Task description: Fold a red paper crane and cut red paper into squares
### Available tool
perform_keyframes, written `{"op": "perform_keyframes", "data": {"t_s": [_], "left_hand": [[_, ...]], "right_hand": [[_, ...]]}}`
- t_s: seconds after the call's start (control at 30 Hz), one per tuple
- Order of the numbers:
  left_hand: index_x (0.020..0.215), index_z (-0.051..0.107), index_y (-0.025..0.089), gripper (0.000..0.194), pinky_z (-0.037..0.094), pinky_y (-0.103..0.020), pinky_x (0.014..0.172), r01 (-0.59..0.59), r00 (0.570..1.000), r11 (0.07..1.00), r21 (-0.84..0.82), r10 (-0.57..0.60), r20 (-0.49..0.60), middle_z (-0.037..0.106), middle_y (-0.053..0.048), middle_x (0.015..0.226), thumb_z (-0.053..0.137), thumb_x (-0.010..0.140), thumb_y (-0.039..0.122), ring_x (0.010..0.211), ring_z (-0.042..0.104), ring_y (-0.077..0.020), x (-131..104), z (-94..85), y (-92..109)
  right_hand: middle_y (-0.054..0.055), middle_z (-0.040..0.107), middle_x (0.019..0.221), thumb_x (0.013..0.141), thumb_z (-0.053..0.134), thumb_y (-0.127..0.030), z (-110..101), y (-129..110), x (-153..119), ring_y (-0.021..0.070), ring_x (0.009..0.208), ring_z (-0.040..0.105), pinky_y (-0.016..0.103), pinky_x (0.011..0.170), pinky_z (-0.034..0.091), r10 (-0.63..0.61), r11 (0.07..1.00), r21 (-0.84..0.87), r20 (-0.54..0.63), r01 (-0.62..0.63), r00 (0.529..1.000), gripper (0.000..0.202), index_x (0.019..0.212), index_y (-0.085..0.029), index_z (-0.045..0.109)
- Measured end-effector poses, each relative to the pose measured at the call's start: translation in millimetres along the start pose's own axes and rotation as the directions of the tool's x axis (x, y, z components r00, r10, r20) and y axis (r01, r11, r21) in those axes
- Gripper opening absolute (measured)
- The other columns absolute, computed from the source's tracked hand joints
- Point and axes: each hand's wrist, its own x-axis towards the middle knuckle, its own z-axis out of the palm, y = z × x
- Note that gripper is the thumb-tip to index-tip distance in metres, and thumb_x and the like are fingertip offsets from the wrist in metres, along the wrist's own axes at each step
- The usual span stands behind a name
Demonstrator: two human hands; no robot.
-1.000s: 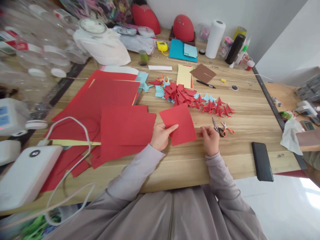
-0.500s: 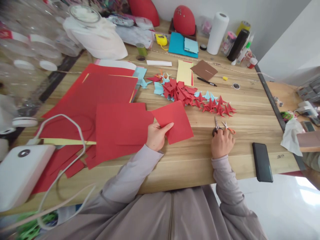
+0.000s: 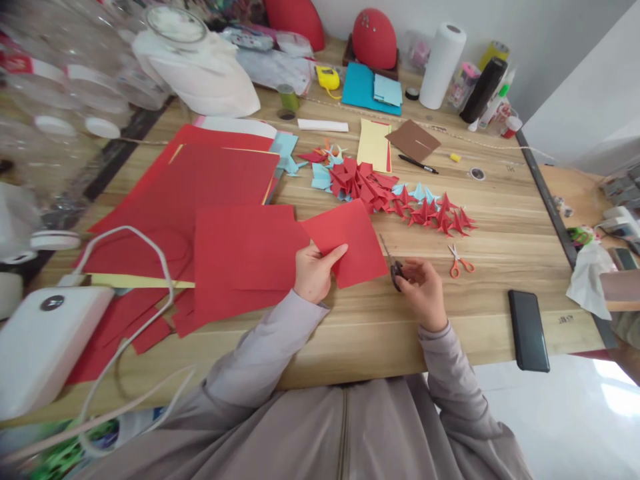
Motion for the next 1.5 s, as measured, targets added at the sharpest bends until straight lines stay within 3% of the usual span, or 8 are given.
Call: {"op": "perform_keyframes", "data": {"t_s": [0.07,0.2,0.63,0.97,1.5], "left_hand": [[0.072,0.073,0.016,0.023,0.053,-0.032,0.073,-0.001,1.0,0.999,-0.036,0.001,-0.006,0.073,-0.005,0.08,0.081,0.056,0.029,0.077,0.068,-0.0193,0,0.6,1],[0.073,0.073,0.016,0.023,0.053,-0.033,0.077,0.0,1.0,0.995,-0.097,-0.001,-0.008,0.074,-0.005,0.079,0.081,0.056,0.028,0.077,0.068,-0.0188,-2,1.8,3],[0.074,0.073,0.015,0.024,0.053,-0.034,0.077,-0.021,1.0,0.997,-0.075,0.022,0.004,0.074,-0.006,0.081,0.081,0.057,0.029,0.079,0.068,-0.0203,-2,1.0,2],[0.074,0.074,0.016,0.019,0.052,-0.031,0.073,-0.074,0.997,0.997,-0.009,0.075,0.023,0.073,-0.005,0.08,0.08,0.059,0.028,0.076,0.067,-0.0185,-2,-2.1,-2],[0.072,0.074,0.016,0.02,0.053,-0.031,0.071,-0.067,0.998,0.998,0.017,0.067,0.003,0.073,-0.005,0.079,0.081,0.058,0.029,0.075,0.067,-0.0188,-1,-1.9,-1]], "right_hand": [[0.003,0.07,0.081,0.056,0.08,-0.027,8,0,-7,0.0165,0.071,0.065,0.029,0.062,0.052,0.072,0.983,0.164,0.058,-0.08,0.996,0.043,0.095,-0.021,0.064],[0.002,0.072,0.079,0.058,0.082,-0.028,14,5,-18,0.0158,0.07,0.065,0.03,0.064,0.054,0.105,0.96,0.252,0.069,-0.119,0.992,0.038,0.093,-0.022,0.07],[0.0,0.07,0.077,0.06,0.083,-0.025,11,20,-24,0.0127,0.067,0.062,0.025,0.061,0.051,0.013,0.955,0.293,0.094,-0.04,0.995,0.034,0.093,-0.025,0.074],[0.001,0.071,0.074,0.056,0.084,-0.028,13,20,-21,0.0142,0.065,0.061,0.027,0.06,0.051,0.046,0.956,0.289,0.037,-0.055,0.998,0.031,0.086,-0.024,0.075],[0.0,0.068,0.066,0.055,0.084,-0.028,17,16,-21,0.0106,0.054,0.058,0.024,0.052,0.048,0.098,0.949,0.303,-0.018,-0.088,0.995,0.028,0.081,-0.021,0.075]]}}
